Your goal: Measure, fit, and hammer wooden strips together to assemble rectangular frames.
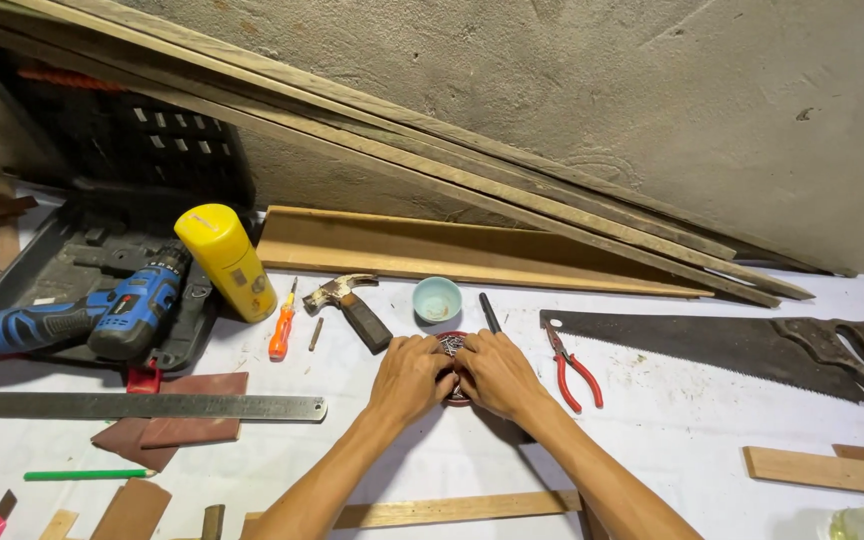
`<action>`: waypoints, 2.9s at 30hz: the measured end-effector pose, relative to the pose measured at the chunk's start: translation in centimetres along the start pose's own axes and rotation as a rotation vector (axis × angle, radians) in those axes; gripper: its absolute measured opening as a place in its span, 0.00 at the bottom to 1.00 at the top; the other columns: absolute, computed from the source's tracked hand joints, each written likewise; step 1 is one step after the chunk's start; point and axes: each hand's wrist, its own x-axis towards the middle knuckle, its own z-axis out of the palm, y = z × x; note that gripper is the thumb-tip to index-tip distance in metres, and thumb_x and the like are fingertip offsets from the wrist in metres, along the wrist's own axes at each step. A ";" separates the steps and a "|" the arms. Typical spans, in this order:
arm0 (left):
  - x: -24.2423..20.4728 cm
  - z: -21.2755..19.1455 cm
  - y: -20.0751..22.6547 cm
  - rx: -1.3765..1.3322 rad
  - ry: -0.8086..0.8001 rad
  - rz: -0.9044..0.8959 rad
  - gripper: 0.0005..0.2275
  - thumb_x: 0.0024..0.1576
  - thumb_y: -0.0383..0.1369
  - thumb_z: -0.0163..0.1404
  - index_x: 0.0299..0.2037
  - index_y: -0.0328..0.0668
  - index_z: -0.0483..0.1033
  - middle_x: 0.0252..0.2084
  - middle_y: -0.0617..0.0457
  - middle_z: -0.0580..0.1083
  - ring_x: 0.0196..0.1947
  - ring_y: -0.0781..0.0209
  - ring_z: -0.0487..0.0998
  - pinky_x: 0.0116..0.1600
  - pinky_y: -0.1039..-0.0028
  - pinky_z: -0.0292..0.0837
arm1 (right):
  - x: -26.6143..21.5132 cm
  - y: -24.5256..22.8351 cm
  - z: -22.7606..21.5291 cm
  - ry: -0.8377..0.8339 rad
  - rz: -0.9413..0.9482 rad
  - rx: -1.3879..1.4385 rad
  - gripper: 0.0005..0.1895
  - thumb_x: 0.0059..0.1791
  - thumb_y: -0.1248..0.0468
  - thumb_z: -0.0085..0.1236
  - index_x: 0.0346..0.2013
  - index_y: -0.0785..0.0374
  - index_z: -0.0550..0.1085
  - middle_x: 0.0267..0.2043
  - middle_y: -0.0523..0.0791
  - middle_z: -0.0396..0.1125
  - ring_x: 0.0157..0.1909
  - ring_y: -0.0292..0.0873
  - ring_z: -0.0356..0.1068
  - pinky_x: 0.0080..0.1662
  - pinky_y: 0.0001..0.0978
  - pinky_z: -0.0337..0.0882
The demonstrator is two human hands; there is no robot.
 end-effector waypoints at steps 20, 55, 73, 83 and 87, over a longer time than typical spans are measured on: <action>-4.4 -4.3 12.5 -0.656 0.110 -0.023 0.09 0.54 0.29 0.60 0.43 0.38 0.83 0.37 0.50 0.81 0.34 0.65 0.81 0.39 0.76 0.79 | -10.0 -3.1 -8.6 0.231 0.445 0.860 0.08 0.47 0.65 0.60 0.33 0.69 0.79 0.29 0.44 0.76 0.31 0.33 0.72 0.36 0.25 0.73; -15.4 9.4 21.8 -0.593 -0.023 -0.362 0.08 0.58 0.31 0.53 0.41 0.35 0.81 0.34 0.46 0.83 0.33 0.60 0.86 0.38 0.74 0.83 | -29.6 -3.6 -8.5 -0.158 0.396 0.539 0.32 0.41 0.63 0.60 0.62 0.50 0.72 0.54 0.45 0.65 0.49 0.43 0.74 0.54 0.36 0.78; -15.3 9.3 22.4 -0.412 -0.018 -0.139 0.05 0.53 0.32 0.60 0.36 0.42 0.86 0.29 0.52 0.81 0.29 0.62 0.76 0.37 0.69 0.75 | -29.6 -3.7 -7.9 -0.138 0.355 0.426 0.26 0.42 0.60 0.64 0.55 0.53 0.77 0.60 0.46 0.66 0.61 0.48 0.67 0.59 0.43 0.71; -15.2 10.2 21.5 -0.401 -0.039 -0.067 0.04 0.53 0.29 0.59 0.36 0.41 0.85 0.30 0.53 0.80 0.31 0.61 0.76 0.39 0.68 0.75 | -29.6 -3.5 -7.8 -0.155 0.354 0.431 0.25 0.43 0.59 0.65 0.55 0.53 0.77 0.60 0.47 0.66 0.60 0.48 0.67 0.59 0.43 0.71; -15.0 9.3 22.3 -0.374 -0.002 -0.014 0.03 0.52 0.27 0.60 0.34 0.40 0.85 0.29 0.52 0.79 0.31 0.59 0.76 0.38 0.65 0.74 | -29.4 -3.4 -8.0 -0.172 0.335 0.427 0.24 0.43 0.60 0.65 0.55 0.54 0.77 0.60 0.47 0.65 0.61 0.49 0.66 0.60 0.43 0.70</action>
